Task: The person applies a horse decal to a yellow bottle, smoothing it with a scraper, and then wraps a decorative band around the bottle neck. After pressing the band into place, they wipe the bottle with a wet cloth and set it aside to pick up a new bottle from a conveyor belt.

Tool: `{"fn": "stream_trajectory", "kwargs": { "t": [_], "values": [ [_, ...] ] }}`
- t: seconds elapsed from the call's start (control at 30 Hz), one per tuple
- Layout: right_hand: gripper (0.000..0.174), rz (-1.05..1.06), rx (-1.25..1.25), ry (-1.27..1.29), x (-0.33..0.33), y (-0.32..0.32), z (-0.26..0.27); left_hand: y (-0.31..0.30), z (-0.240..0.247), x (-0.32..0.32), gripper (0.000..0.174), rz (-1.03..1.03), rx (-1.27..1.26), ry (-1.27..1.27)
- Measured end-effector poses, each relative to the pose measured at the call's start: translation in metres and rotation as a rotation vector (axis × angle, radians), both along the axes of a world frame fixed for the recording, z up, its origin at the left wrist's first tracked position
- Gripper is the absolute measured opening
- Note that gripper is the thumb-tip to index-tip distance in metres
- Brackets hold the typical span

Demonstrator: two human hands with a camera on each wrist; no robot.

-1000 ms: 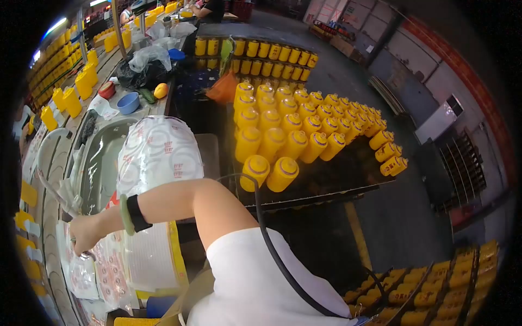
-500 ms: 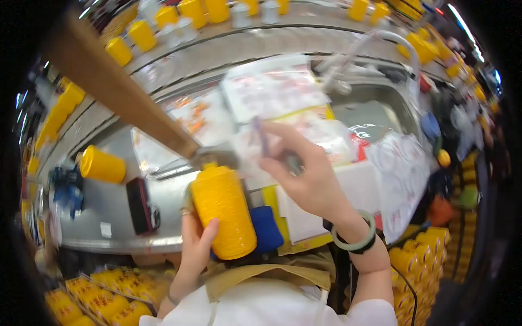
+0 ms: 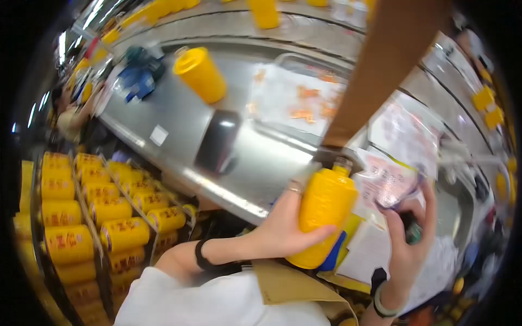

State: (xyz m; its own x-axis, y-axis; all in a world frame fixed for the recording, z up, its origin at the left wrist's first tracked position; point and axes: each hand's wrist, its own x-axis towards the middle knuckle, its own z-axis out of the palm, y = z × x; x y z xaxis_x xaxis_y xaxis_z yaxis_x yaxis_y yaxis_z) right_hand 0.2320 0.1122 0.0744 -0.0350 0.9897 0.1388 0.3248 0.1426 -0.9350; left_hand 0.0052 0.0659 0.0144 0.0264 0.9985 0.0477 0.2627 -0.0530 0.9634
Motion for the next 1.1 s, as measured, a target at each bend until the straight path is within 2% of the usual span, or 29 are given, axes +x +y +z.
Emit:
{"fn": "stream_trajectory", "kwargs": {
  "t": [0.03, 0.13, 0.17, 0.23, 0.47, 0.9, 1.1],
  "values": [
    [0.070, -0.019, -0.022, -0.005, 0.001, -0.001, 0.000, 0.000, 0.001, 0.000, 0.092, 0.050, -0.008, 0.016],
    [0.068, 0.018, -0.003, -0.065, 0.009, 0.003, -0.007, 0.002, 0.004, 0.004, 0.098, 0.023, -0.131, -0.046],
    [0.067, -0.001, -0.071, 0.001, 0.008, 0.002, -0.007, -0.001, 0.004, 0.001, 0.098, 0.072, -0.127, -0.030],
    [0.066, 0.000, -0.103, 0.058, 0.002, -0.001, -0.001, -0.001, 0.001, 0.008, 0.099, 0.041, -0.082, -0.027],
    [0.062, 0.041, -0.079, 0.035, 0.002, 0.001, -0.006, 0.001, -0.002, 0.011, 0.096, 0.074, -0.025, 0.083],
    [0.062, 0.107, -0.127, 0.013, -0.002, 0.008, -0.002, 0.004, -0.002, 0.005, 0.095, 0.041, -0.112, -0.098],
    [0.062, 0.107, -0.116, 0.032, -0.007, 0.013, -0.004, 0.005, -0.007, 0.006, 0.095, 0.068, 0.005, -0.102]
  ]
}}
